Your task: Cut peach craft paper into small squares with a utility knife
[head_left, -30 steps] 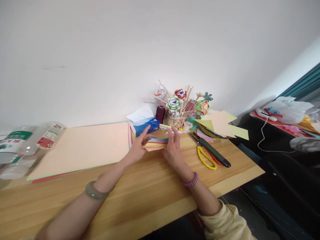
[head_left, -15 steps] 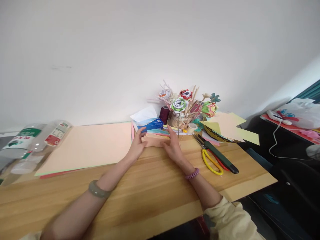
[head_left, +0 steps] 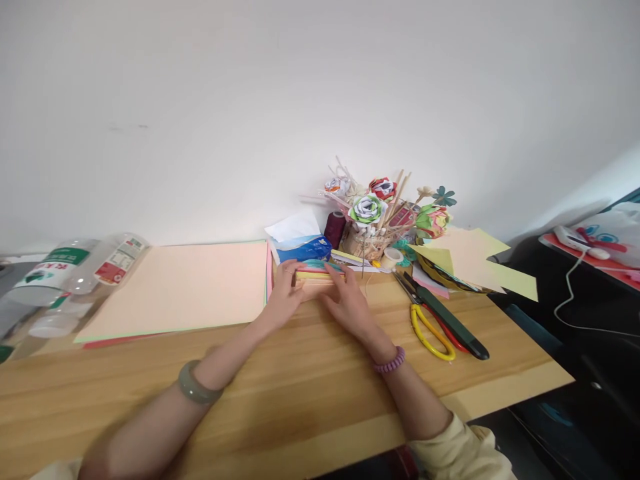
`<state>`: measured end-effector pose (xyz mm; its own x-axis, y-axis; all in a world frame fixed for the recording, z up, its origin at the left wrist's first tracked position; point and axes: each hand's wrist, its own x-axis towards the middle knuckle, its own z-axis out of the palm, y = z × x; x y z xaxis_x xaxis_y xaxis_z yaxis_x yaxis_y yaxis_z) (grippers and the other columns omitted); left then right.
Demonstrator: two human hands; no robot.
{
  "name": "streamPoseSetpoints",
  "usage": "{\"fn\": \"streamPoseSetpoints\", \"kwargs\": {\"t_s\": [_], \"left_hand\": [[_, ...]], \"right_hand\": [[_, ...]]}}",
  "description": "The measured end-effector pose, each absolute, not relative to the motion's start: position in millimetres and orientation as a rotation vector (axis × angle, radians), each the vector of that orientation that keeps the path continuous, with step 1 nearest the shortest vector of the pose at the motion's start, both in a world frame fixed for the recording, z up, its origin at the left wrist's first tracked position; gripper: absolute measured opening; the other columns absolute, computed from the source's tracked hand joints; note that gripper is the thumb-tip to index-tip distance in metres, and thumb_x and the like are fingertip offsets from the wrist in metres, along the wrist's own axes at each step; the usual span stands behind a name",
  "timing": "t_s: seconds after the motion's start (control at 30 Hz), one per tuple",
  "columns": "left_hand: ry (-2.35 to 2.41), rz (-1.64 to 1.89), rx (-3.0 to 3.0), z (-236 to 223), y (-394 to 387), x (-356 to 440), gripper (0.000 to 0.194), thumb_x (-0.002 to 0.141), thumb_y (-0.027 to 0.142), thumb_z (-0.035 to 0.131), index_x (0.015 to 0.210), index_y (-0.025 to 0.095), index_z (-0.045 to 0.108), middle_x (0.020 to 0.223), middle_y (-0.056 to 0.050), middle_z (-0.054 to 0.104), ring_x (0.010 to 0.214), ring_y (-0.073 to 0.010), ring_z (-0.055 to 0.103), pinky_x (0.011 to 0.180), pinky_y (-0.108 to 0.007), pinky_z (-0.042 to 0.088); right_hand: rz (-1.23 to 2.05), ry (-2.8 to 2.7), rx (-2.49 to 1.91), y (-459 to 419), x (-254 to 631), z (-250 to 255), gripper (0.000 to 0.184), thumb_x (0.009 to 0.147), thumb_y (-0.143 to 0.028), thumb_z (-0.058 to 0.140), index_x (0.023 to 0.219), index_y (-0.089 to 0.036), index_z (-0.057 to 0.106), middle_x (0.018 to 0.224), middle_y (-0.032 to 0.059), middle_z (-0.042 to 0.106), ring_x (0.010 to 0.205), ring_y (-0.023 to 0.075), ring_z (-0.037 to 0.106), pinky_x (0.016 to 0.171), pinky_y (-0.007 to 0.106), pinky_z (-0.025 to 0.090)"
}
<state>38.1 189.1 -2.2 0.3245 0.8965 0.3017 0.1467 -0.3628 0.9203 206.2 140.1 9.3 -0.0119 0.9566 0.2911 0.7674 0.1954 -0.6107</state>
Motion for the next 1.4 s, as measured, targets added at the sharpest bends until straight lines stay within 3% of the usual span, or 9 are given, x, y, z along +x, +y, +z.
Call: {"fn": "streamPoseSetpoints", "kwargs": {"t_s": [0.13,0.27,0.37,0.47,0.73,0.9,1.17,1.3,1.4], "left_hand": [[0.938,1.194,1.562,-1.7,187.1,49.0,0.064,0.074,0.009,0.042,0.134,0.026,0.030,0.140,-0.005,0.035,0.128,-0.0189,0.037,0.102,-0.035,0.034],[1.005,1.270,1.464,3.0,183.4,61.0,0.044,0.087,0.027,0.046,0.130,0.026,0.040,0.140,-0.003,0.039,0.129,-0.0199,0.034,0.103,-0.033,0.031],[1.056,1.291,1.444,2.5,185.3,65.0,0.026,0.087,0.031,0.049,0.107,0.022,0.061,0.119,-0.005,0.056,0.118,-0.0215,0.045,0.100,-0.034,0.032],[1.084,1.299,1.409,-0.2,188.2,65.8,0.024,0.087,0.031,0.046,0.088,0.019,0.067,0.102,-0.005,0.063,0.106,-0.0214,0.052,0.097,-0.034,0.035],[1.178,1.354,1.233,1.0,187.7,74.6,0.021,0.086,0.031,0.047,0.092,0.017,0.061,0.102,-0.006,0.061,0.102,-0.0209,0.054,0.093,-0.033,0.039],[1.229,1.396,1.155,2.5,185.9,78.9,0.023,0.083,0.022,0.045,0.104,0.020,0.055,0.112,-0.004,0.056,0.107,-0.0195,0.051,0.092,-0.030,0.039],[1.304,1.416,1.111,10.0,193.5,83.3,0.017,0.086,0.024,0.039,0.078,0.020,0.053,0.085,-0.001,0.057,0.090,-0.0174,0.055,0.084,-0.028,0.040],[1.344,1.427,1.113,10.5,198.3,85.5,0.016,0.086,0.023,0.039,0.076,0.020,0.052,0.079,-0.001,0.056,0.083,-0.0166,0.054,0.080,-0.027,0.040],[1.337,1.428,1.113,9.5,199.4,85.8,0.016,0.085,0.023,0.039,0.076,0.020,0.051,0.079,-0.001,0.055,0.082,-0.0165,0.054,0.080,-0.027,0.041]], "right_hand": [[0.505,-1.655,-1.501,138.7,200.1,10.6,0.068,0.081,-0.037,0.053,0.142,-0.026,0.023,0.143,0.0083,0.029,0.134,0.0197,0.023,0.108,0.040,0.024],[0.621,-1.453,-1.443,138.9,193.6,10.9,0.065,0.088,-0.045,0.039,0.145,-0.026,0.011,0.148,0.0068,0.025,0.134,0.0172,0.024,0.106,0.039,0.027],[0.658,-1.328,-1.444,143.1,191.7,10.2,0.056,0.091,-0.048,0.031,0.141,-0.024,0.028,0.144,0.0062,0.034,0.131,0.0163,0.031,0.107,0.038,0.026],[0.670,-1.235,-1.459,149.6,191.5,9.9,0.054,0.089,-0.052,0.032,0.128,-0.019,0.049,0.135,0.0081,0.048,0.125,0.0181,0.040,0.106,0.038,0.027],[0.688,-1.048,-1.460,166.1,182.8,9.5,0.038,0.089,-0.046,0.042,0.107,-0.017,0.058,0.111,0.0075,0.062,0.104,0.0193,0.056,0.093,0.041,0.041],[0.689,-0.980,-1.488,168.3,178.8,2.4,0.034,0.090,-0.043,0.044,0.108,-0.017,0.055,0.109,0.0063,0.059,0.101,0.0197,0.056,0.088,0.042,0.043],[0.771,-1.246,-1.452,166.0,196.3,8.7,0.059,0.090,-0.055,0.017,0.135,-0.020,0.032,0.138,0.0089,0.039,0.128,0.0184,0.034,0.106,0.037,0.026],[0.872,-1.605,-1.285,156.8,222.9,19.1,0.081,0.074,-0.070,0.045,0.136,-0.020,0.032,0.140,0.0093,0.038,0.127,0.0204,0.037,0.105,0.036,0.030],[0.846,-1.715,-1.279,155.7,229.0,16.0,0.090,0.061,-0.053,0.071,0.136,-0.021,0.033,0.140,0.0108,0.037,0.129,0.0232,0.034,0.106,0.039,0.029]]}}
